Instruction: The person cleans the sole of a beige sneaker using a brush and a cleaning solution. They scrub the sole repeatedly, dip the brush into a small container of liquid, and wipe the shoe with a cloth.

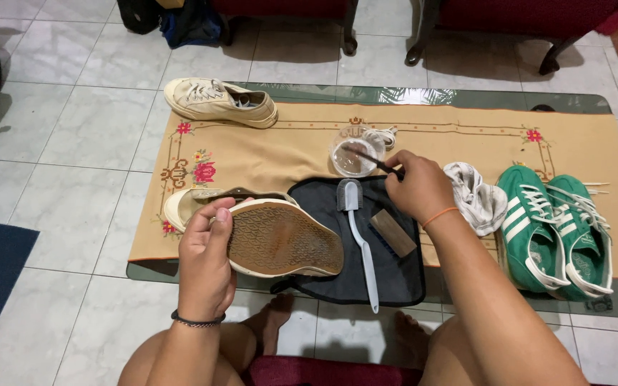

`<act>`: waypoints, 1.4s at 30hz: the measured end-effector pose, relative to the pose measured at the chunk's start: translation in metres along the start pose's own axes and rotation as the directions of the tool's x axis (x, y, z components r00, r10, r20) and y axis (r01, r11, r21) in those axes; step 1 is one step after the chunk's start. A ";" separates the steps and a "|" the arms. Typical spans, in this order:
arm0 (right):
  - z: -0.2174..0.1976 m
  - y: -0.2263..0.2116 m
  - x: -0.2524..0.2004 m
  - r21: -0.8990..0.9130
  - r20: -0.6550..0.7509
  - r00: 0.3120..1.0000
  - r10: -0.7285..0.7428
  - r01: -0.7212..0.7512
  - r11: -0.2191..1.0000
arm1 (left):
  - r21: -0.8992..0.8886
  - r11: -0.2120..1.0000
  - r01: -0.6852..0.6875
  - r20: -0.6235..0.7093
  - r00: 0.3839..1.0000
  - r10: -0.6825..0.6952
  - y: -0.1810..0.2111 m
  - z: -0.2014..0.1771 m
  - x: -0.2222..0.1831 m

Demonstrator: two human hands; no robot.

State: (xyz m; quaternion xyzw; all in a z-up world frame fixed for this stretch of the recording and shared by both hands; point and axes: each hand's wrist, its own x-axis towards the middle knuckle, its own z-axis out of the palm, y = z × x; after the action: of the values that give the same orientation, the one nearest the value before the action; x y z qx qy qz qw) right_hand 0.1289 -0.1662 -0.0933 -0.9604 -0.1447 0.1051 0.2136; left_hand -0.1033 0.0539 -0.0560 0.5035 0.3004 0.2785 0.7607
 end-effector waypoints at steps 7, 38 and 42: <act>-0.008 0.006 -0.014 -0.086 0.066 0.994 -0.089 0.095 0.992 | -0.087 0.995 -0.042 0.031 0.999 0.044 -0.006 -0.009 0.006; 0.018 0.044 -0.042 -0.077 -0.156 0.939 -0.307 0.299 0.951 | -0.107 0.993 0.040 0.001 0.999 -0.040 -0.014 -0.017 0.016; 0.022 0.053 -0.039 -0.087 -0.186 0.919 -0.349 0.338 0.937 | -0.137 0.989 0.051 0.009 0.999 -0.050 -0.016 -0.018 0.018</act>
State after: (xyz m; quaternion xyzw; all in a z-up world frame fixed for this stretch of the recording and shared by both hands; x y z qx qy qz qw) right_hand 0.0987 -0.2164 -0.1305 -0.9311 -0.2915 -0.0340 0.2166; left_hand -0.1022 0.0724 -0.0799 0.4430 0.2910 0.2775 0.8013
